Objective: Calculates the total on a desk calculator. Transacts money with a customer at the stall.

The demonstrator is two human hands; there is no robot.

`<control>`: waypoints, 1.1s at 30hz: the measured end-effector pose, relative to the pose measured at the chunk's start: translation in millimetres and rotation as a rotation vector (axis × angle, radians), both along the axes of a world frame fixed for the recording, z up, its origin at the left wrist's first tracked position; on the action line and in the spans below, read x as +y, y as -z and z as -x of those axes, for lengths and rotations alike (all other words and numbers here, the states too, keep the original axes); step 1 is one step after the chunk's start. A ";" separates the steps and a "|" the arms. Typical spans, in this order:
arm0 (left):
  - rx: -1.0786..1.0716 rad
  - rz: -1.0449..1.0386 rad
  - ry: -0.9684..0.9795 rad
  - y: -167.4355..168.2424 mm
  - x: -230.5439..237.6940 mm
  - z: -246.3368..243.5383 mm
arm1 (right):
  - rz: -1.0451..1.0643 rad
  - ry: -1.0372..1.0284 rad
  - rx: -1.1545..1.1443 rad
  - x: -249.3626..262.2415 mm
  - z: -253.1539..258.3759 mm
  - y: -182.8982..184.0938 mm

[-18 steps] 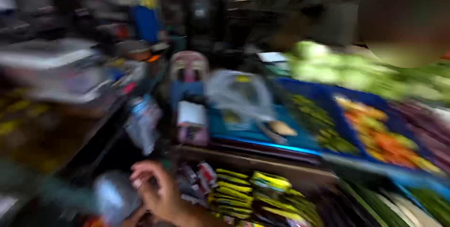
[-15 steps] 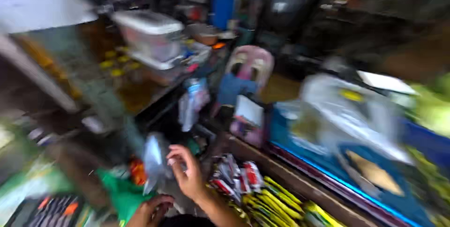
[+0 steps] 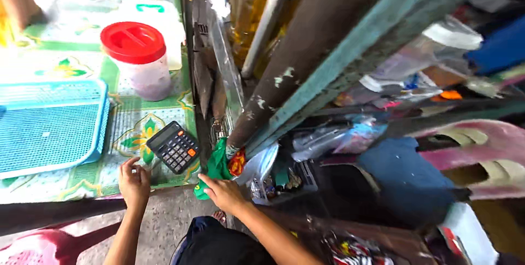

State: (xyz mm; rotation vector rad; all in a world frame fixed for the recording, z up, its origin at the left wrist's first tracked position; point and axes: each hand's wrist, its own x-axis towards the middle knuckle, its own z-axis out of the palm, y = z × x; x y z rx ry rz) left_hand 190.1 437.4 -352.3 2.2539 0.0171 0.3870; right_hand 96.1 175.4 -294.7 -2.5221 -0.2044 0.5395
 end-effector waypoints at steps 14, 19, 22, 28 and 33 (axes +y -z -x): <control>-0.078 -0.279 -0.138 24.9 -1.2 -20.4 | 0.304 0.031 0.161 37.2 -79.8 -13.6; -0.095 -0.277 -0.138 27.5 -1.8 -21.4 | 0.179 -0.111 -0.067 64.9 -72.6 -6.3; -0.120 -0.281 -0.137 27.9 -1.1 -21.7 | 0.234 -0.126 0.053 70.8 -77.4 -3.6; -0.150 -0.295 -0.143 29.2 -1.7 -21.7 | 0.219 -0.126 0.045 62.7 -73.6 -1.3; -0.154 -0.303 -0.133 28.8 -1.4 -22.2 | 0.186 -0.142 0.030 58.9 -58.6 2.7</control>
